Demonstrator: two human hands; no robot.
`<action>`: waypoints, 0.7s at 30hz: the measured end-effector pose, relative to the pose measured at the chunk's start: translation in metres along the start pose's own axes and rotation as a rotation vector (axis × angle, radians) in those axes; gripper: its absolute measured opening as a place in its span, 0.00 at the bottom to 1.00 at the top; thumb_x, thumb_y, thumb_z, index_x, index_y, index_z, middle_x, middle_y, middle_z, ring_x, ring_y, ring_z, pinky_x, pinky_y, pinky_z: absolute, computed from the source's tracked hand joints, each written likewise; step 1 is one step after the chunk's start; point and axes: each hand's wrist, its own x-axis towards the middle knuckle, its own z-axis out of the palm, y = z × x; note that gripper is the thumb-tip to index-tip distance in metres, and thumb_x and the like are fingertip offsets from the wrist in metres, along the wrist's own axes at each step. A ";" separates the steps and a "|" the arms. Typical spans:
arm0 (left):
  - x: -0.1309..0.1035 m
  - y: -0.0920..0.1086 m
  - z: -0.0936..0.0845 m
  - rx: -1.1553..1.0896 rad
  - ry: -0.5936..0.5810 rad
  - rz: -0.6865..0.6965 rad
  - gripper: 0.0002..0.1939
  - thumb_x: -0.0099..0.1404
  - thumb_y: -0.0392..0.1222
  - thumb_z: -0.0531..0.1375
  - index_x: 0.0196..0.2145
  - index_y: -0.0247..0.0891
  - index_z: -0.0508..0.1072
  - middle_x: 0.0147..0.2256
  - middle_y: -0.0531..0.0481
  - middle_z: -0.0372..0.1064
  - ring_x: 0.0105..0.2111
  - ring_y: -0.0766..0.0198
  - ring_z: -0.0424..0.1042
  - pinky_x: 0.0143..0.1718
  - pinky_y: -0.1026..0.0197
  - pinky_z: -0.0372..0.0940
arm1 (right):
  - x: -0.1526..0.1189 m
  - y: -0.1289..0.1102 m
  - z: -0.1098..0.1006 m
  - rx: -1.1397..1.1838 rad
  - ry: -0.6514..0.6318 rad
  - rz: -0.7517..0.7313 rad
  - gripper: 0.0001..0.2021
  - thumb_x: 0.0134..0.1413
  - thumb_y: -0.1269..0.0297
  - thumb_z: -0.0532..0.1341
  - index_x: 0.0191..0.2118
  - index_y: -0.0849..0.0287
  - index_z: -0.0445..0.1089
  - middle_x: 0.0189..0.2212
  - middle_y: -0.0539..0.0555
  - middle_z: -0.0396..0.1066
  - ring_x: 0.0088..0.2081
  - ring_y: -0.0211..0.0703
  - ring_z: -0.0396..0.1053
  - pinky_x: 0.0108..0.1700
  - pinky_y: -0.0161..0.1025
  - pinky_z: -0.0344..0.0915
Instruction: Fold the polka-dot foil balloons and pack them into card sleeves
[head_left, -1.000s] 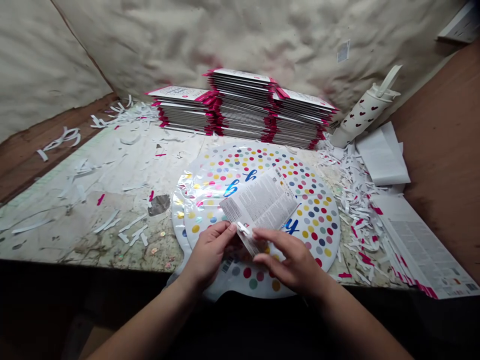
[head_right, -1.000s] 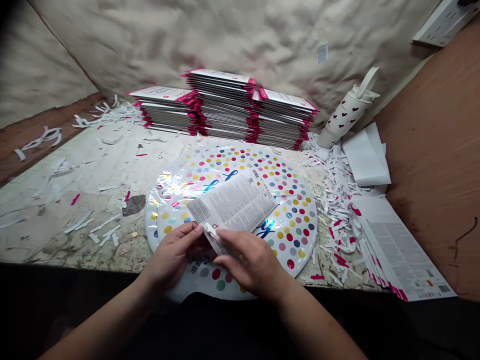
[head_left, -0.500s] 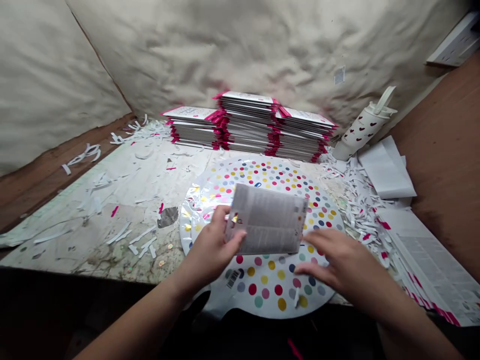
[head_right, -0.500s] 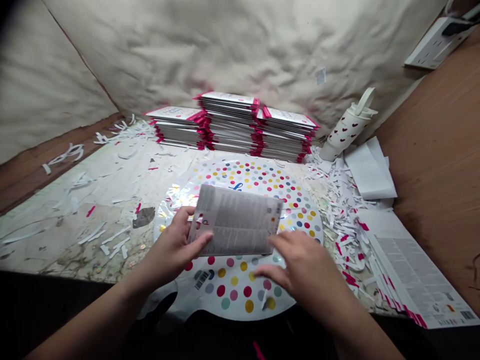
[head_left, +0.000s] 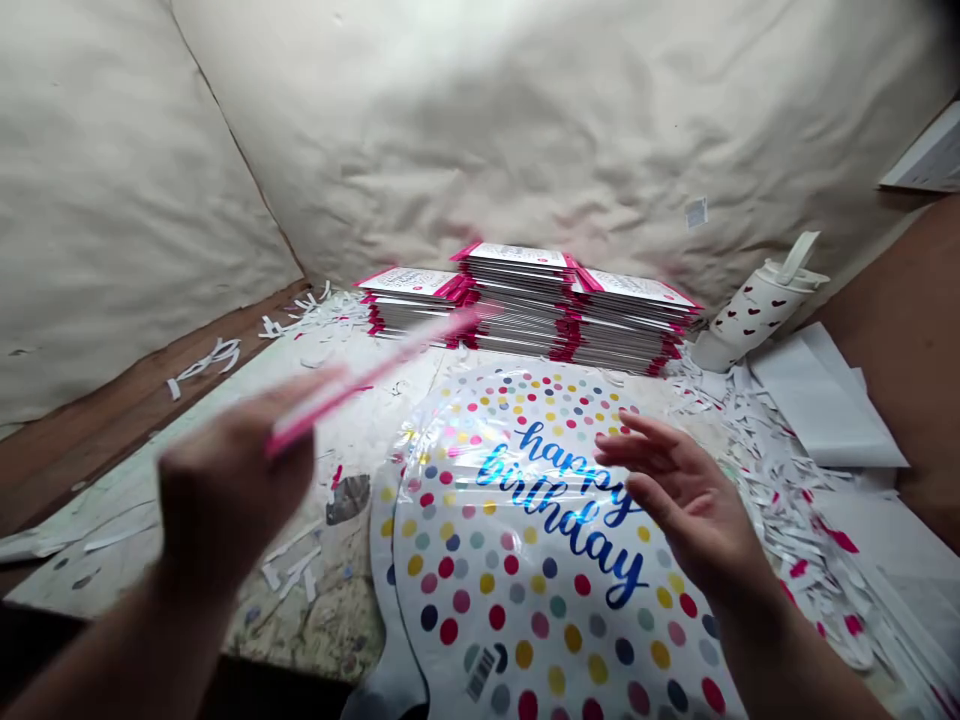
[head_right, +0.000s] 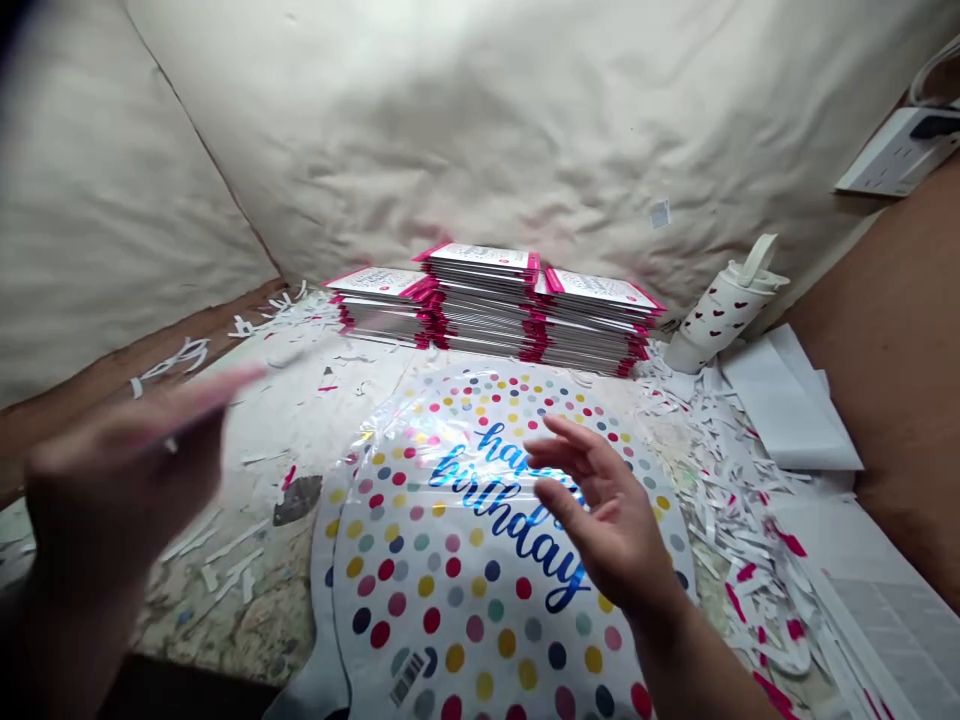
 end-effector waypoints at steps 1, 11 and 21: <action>0.019 -0.023 0.005 0.181 0.026 -0.003 0.21 0.64 0.34 0.49 0.54 0.44 0.63 0.53 0.63 0.62 0.52 0.59 0.63 0.52 0.55 0.59 | -0.002 0.007 -0.006 -0.041 0.029 0.051 0.21 0.53 0.61 0.61 0.53 0.55 0.62 0.41 0.57 0.72 0.43 0.45 0.71 0.45 0.42 0.70; 0.171 -0.090 0.171 0.283 -0.464 -0.006 0.16 0.63 0.36 0.48 0.39 0.24 0.72 0.42 0.46 0.73 0.50 0.65 0.65 0.48 0.64 0.57 | -0.070 0.038 -0.042 -0.736 -0.255 0.140 0.13 0.56 0.60 0.56 0.46 0.51 0.70 0.43 0.55 0.73 0.43 0.45 0.72 0.44 0.34 0.70; 0.070 0.066 0.107 -0.181 -0.705 0.208 0.21 0.67 0.37 0.40 0.39 0.26 0.70 0.41 0.41 0.71 0.43 0.61 0.67 0.45 0.58 0.60 | -0.131 0.038 -0.033 -0.942 -0.494 -0.335 0.24 0.54 0.73 0.51 0.58 0.59 0.58 0.49 0.57 0.69 0.50 0.45 0.67 0.52 0.39 0.65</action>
